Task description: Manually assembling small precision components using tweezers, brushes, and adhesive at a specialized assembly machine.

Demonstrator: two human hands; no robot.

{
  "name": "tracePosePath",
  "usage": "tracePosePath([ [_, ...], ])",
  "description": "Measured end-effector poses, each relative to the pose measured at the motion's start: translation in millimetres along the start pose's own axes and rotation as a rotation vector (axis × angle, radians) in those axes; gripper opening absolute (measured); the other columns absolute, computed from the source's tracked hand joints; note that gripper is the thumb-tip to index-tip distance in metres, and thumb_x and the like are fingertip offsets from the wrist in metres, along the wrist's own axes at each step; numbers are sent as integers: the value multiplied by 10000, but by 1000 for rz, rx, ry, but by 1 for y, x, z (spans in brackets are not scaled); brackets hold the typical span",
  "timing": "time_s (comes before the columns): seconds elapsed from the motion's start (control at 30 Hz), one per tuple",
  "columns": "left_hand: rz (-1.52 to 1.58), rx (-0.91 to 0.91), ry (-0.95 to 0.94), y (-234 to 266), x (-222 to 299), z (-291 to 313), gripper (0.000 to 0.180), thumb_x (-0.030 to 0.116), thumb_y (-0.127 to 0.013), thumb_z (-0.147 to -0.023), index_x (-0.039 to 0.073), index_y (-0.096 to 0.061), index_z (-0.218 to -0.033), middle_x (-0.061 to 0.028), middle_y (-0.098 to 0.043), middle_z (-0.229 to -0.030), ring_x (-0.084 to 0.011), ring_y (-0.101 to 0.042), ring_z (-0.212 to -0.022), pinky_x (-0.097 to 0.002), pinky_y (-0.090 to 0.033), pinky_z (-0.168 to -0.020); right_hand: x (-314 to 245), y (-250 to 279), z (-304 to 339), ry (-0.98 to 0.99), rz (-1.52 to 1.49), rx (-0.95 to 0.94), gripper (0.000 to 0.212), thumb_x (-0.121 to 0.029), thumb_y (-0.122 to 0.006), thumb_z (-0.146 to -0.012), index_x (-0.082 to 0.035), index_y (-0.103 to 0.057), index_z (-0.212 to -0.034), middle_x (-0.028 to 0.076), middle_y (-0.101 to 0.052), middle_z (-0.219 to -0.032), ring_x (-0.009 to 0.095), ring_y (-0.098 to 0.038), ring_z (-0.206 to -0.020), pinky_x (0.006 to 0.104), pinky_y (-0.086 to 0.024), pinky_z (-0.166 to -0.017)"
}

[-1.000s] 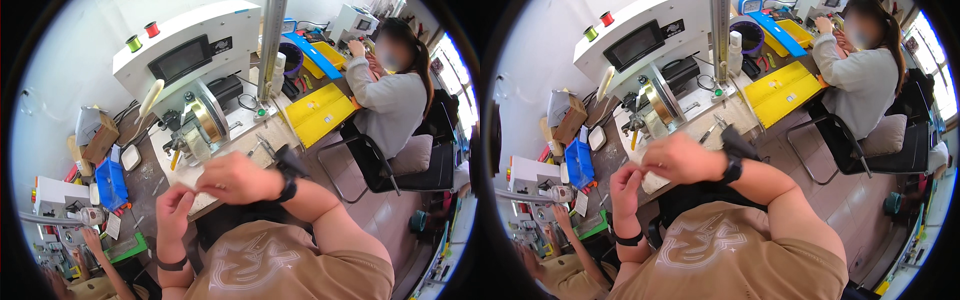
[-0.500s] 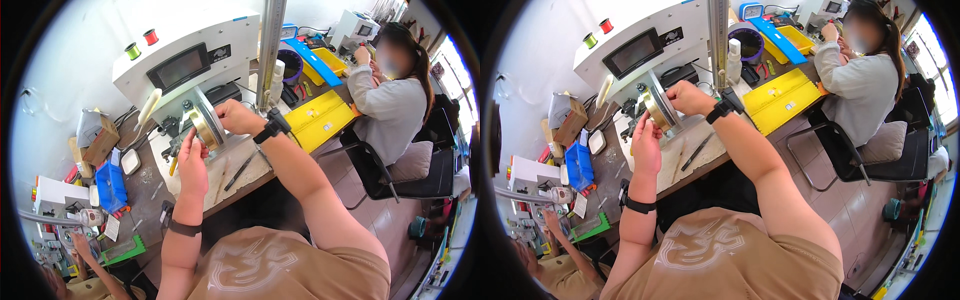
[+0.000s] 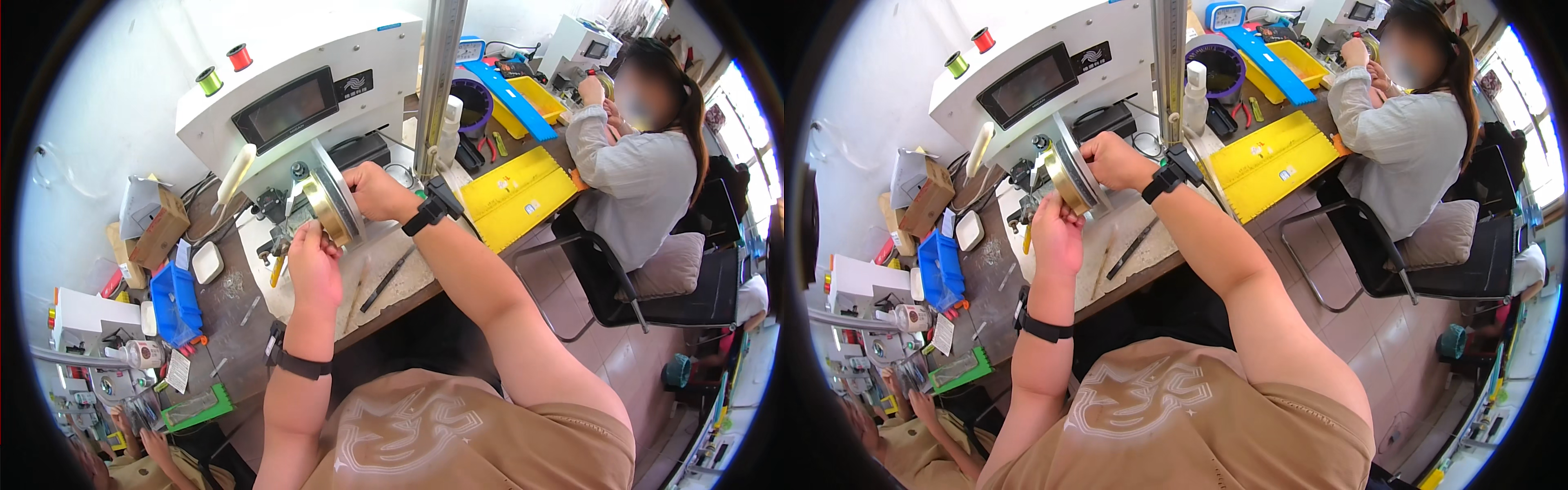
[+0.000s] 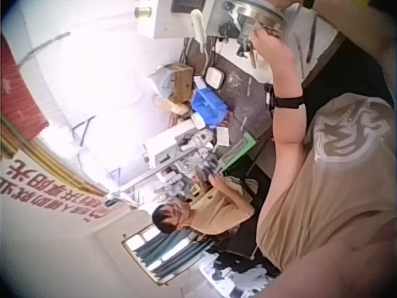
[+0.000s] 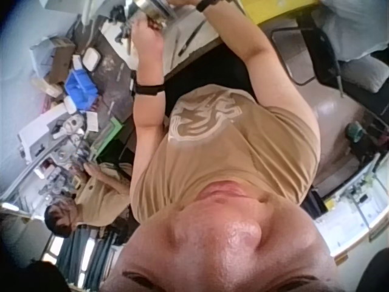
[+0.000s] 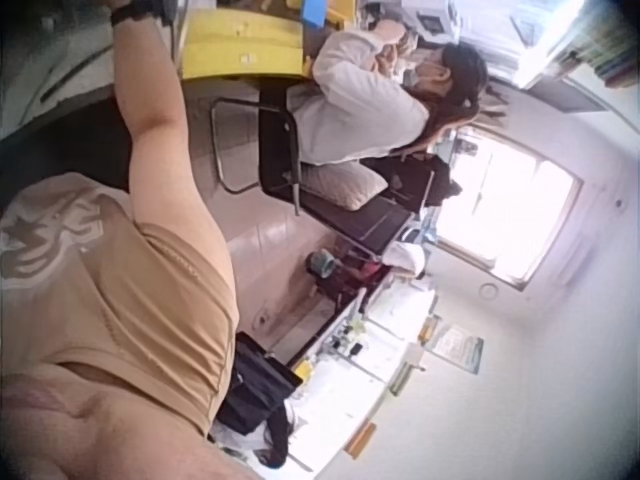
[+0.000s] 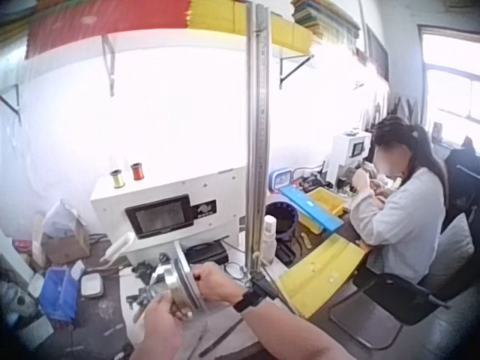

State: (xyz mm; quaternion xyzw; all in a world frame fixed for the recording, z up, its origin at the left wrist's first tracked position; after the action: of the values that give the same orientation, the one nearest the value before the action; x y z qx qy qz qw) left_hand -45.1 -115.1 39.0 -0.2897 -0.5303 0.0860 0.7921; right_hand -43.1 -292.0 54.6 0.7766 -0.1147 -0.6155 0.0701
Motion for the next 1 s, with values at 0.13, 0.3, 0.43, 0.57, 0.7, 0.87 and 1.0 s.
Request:
tracePosePath([
  [0.13, -166, -64, -222, 33, 4, 37, 145, 177, -589, -1024, 38, -605, -985, 35, -462, -706, -79, -428, -624, -242, -343, -583, -16, 16, 32, 160, 382, 212, 182, -42, -717, -873, -9, -745, -1051, 70, -730, -882, 108, -619, -779, 283, -526, -743],
  [0.3, -509, 131, -316, 114, 31, 70, 191, 197, -576, -1042, 28, -608, -959, 46, -470, -737, -62, -414, -660, -232, -336, -607, -82, 11, 115, 183, -252, 532, 258, 18, -708, -857, -46, -684, -1105, 49, -644, -904, 176, -608, -842, 326, -503, -814],
  [0.43, -663, 178, -436, 159, 34, 75, 180, 180, -579, -1041, 22, -610, -961, 51, -490, -762, -64, -438, -683, -224, -355, -622, -169, -36, 129, 858, -638, -489, 403, -72, -699, -852, -56, -630, -1250, 191, -643, -1248, 395, -591, -1122, 623, -395, -1023],
  [0.57, -1151, 97, -566, 165, 43, 94, 121, 117, -616, -993, 1, -634, -967, -37, -556, -770, -138, -528, -703, -280, -432, -628, -176, -105, 143, 689, -412, -589, 471, -72, -690, -854, -15, -612, -1315, 205, -605, -1311, 402, -593, -1132, 544, -449, -1002],
  [0.7, -815, -25, -652, 158, 36, 120, 237, 103, -680, -920, -5, -642, -1128, -106, -590, -1013, -200, -583, -871, -318, -490, -796, -145, -131, 128, 335, -44, -315, 294, -214, -775, -852, -10, -697, -1049, 167, -688, -970, 360, -655, -864, 418, -532, -743],
  [0.87, 167, -267, -527, 152, 67, 180, 362, 324, -488, -1036, -10, -539, -1168, -157, -533, -1145, -249, -578, -1008, -387, -489, -915, -106, -219, 129, 50, 246, -503, 354, -391, -765, -867, -54, -665, -827, 141, -660, -763, 345, -655, -720, 435, -494, -624],
  [1.0, 221, -412, -399, 172, 75, 192, 475, 442, -437, -1056, -12, -516, -1170, -198, -538, -1156, -286, -624, -1006, -422, -546, -861, -86, -282, 143, -201, -439, -378, 288, -379, -754, -875, -96, -698, -873, 125, -676, -784, 333, -673, -740, 419, -521, -652],
])
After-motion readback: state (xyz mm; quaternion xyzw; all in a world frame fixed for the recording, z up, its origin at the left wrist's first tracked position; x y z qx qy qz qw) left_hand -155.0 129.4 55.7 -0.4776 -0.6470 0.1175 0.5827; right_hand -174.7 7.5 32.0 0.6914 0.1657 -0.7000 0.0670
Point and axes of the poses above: each hand's wrist, its own z-axis away from the middle knuckle, its own y-axis out of the back of the hand, x = y × z, the point moved 2 cm from there along -z, towards the middle knuckle
